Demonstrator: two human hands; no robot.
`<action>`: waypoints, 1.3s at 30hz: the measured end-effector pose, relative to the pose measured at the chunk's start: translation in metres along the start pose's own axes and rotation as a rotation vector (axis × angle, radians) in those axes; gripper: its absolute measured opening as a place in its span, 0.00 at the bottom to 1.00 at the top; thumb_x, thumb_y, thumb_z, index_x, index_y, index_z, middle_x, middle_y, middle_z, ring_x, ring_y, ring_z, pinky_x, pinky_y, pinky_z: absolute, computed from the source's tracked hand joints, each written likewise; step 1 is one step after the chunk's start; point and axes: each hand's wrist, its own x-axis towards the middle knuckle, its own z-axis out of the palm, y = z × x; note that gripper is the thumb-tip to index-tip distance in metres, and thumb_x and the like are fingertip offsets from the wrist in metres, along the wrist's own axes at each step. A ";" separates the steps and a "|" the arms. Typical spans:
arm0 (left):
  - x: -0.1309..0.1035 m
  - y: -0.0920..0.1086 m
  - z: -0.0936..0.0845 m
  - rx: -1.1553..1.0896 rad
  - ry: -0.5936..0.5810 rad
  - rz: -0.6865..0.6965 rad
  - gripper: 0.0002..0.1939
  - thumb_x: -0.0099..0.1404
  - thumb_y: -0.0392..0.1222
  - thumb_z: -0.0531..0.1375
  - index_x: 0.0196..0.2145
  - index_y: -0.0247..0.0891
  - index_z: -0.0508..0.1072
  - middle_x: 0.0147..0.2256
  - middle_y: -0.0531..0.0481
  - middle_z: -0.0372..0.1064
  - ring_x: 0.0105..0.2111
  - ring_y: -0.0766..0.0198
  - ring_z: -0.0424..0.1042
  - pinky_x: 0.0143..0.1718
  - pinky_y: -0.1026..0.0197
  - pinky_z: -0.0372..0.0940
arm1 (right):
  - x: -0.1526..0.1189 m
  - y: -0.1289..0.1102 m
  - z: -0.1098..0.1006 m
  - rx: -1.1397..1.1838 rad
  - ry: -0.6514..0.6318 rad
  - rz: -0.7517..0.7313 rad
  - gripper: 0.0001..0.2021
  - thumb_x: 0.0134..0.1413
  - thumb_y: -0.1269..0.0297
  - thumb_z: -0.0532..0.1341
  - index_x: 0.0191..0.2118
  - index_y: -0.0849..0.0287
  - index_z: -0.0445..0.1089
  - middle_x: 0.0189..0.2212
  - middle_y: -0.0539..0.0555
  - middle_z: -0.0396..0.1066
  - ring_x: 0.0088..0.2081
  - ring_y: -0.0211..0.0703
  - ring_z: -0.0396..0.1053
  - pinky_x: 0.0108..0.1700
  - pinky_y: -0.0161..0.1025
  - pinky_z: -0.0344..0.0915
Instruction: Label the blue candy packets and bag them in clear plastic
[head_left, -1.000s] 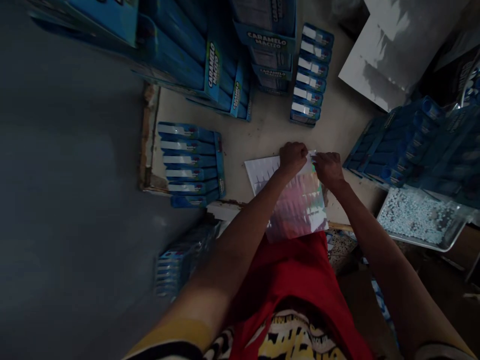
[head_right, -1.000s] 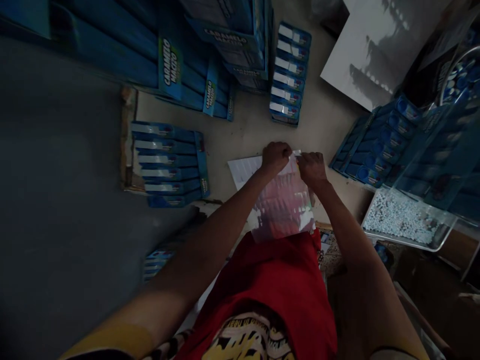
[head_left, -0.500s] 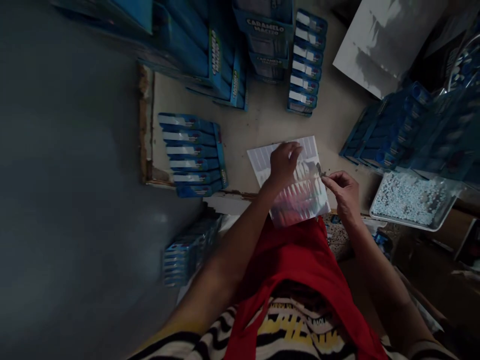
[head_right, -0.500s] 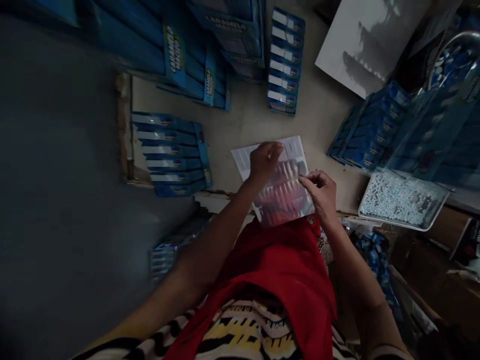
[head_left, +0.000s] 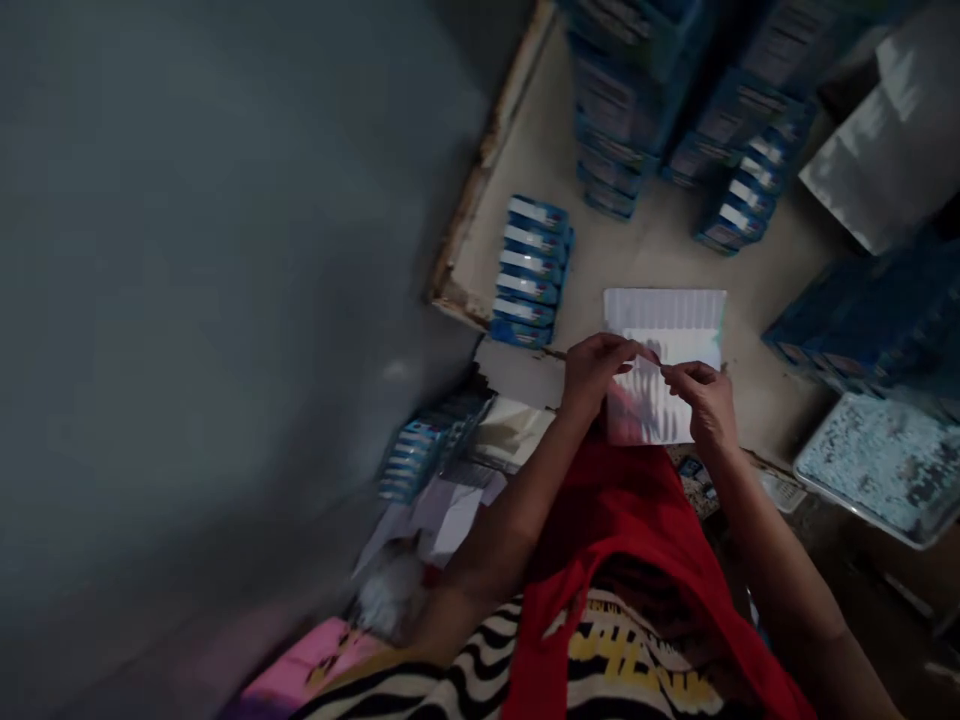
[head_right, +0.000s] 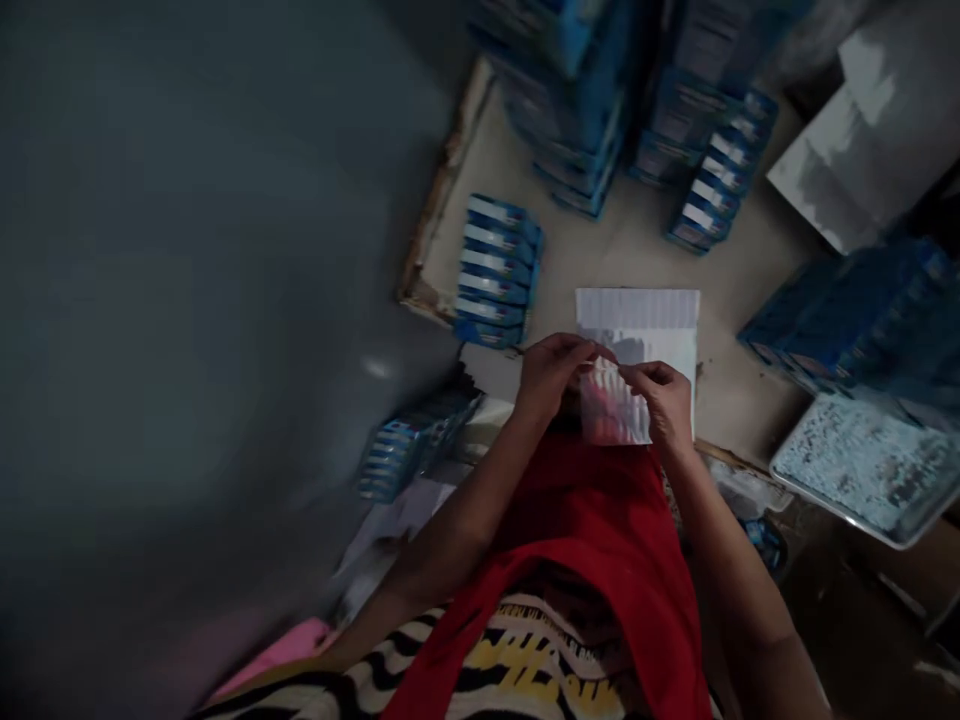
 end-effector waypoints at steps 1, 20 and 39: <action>-0.004 0.003 -0.014 0.041 0.054 0.048 0.18 0.54 0.56 0.74 0.31 0.39 0.78 0.29 0.51 0.78 0.31 0.64 0.77 0.35 0.62 0.71 | 0.000 0.003 0.015 -0.013 -0.004 -0.007 0.16 0.37 0.52 0.78 0.24 0.57 0.77 0.22 0.48 0.72 0.27 0.37 0.62 0.33 0.39 0.60; 0.051 0.029 -0.188 0.337 0.414 0.305 0.14 0.59 0.52 0.69 0.33 0.38 0.79 0.31 0.49 0.78 0.34 0.60 0.76 0.38 0.62 0.67 | 0.022 0.041 0.208 -0.531 0.041 -0.413 0.13 0.56 0.51 0.69 0.30 0.55 0.79 0.31 0.50 0.75 0.35 0.45 0.70 0.43 0.42 0.63; 0.064 0.018 -0.193 0.167 0.402 0.165 0.16 0.51 0.52 0.71 0.30 0.39 0.74 0.27 0.52 0.73 0.32 0.61 0.75 0.38 0.61 0.69 | 0.029 0.046 0.216 -0.582 0.067 -0.368 0.12 0.53 0.53 0.71 0.29 0.54 0.71 0.32 0.50 0.74 0.37 0.46 0.71 0.45 0.43 0.63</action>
